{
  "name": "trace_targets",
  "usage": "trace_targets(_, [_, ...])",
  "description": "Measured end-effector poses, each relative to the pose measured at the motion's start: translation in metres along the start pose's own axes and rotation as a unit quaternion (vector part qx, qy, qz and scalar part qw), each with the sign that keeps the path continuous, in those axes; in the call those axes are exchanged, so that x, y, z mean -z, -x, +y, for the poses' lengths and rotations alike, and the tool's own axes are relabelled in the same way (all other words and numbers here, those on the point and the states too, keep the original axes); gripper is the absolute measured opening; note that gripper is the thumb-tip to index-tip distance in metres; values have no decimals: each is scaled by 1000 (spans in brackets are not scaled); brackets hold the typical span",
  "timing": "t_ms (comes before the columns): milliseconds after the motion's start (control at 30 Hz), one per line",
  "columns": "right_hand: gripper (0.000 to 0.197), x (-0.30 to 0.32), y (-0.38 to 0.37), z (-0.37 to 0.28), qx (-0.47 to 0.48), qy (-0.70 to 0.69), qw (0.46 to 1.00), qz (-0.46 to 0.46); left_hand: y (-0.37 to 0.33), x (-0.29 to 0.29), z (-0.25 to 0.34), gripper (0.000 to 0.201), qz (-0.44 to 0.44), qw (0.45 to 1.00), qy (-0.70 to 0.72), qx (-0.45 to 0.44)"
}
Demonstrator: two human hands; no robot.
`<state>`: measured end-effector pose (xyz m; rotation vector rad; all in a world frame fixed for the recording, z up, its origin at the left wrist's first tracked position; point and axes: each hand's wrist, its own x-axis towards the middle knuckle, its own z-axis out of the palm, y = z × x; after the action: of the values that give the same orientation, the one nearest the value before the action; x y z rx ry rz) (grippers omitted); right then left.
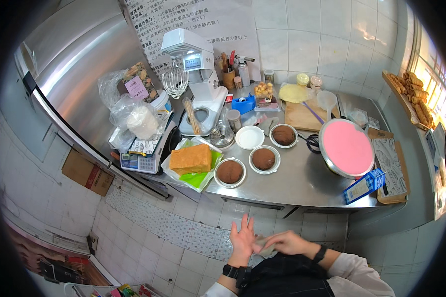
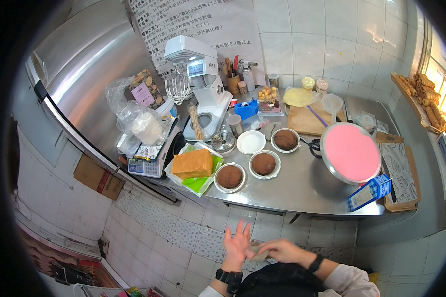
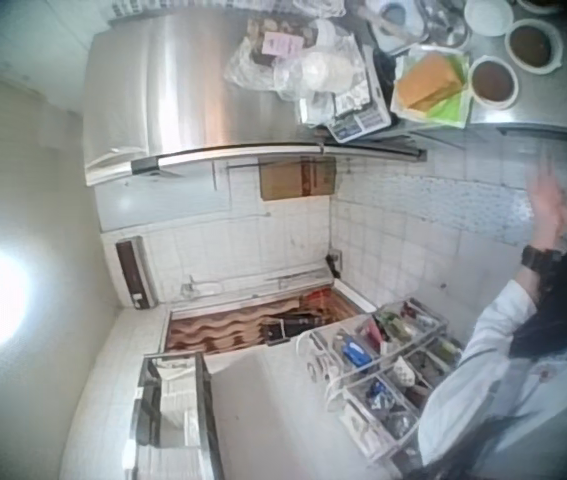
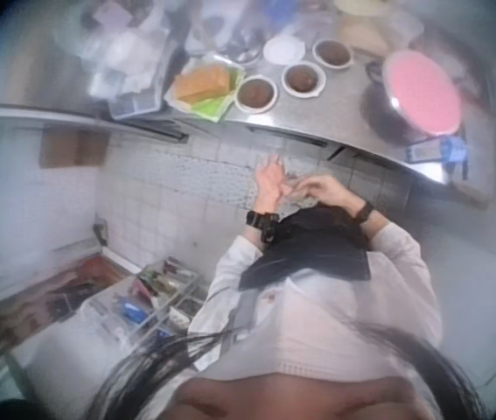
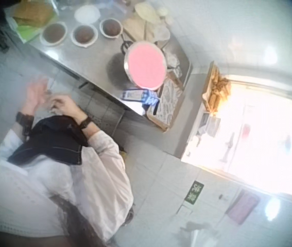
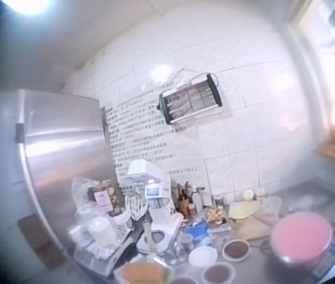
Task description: The person retrieves a stack of white paper bowls from a display case, then portions pink dessert from a large metal bowl into the paper bowls. They wash the large bowl at a sink, dry it, and place it on the counter. The person also handles a blue carton and a plastic bag.
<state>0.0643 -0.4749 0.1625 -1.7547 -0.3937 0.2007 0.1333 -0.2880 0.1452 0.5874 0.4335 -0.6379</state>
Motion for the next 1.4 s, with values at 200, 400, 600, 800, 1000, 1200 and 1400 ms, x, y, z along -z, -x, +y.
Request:
trace_targets(200, [39, 97, 3, -10, -114, 270, 884, 365, 13, 31, 37, 67, -267, 860, -420, 112])
trace_targets(400, [54, 123, 64, 33, -163, 282, 941, 88, 67, 118, 39, 86, 224, 819, -406, 339])
trace_targets(600, [79, 45, 101, 134, -339, -350, 868, 99, 20, 137, 41, 76, 280, 902, -264, 198])
trace_targets(800, [74, 86, 60, 149, -420, -280, 856, 115, -20, 125, 45, 77, 284, 896, -280, 194])
trace_targets(1000, [69, 104, 13, 113, -405, -209, 884, 107, -34, 140, 71, 77, 280, 888, -297, 212])
trace_targets(1200, [65, 109, -54, 70, -375, -127, 916, 62, -58, 175, 93, 78, 205, 891, -333, 233])
trace_targets(1400, [60, 97, -123, 6, -347, -35, 937, -25, -72, 234, 113, 79, 180, 872, -332, 312])
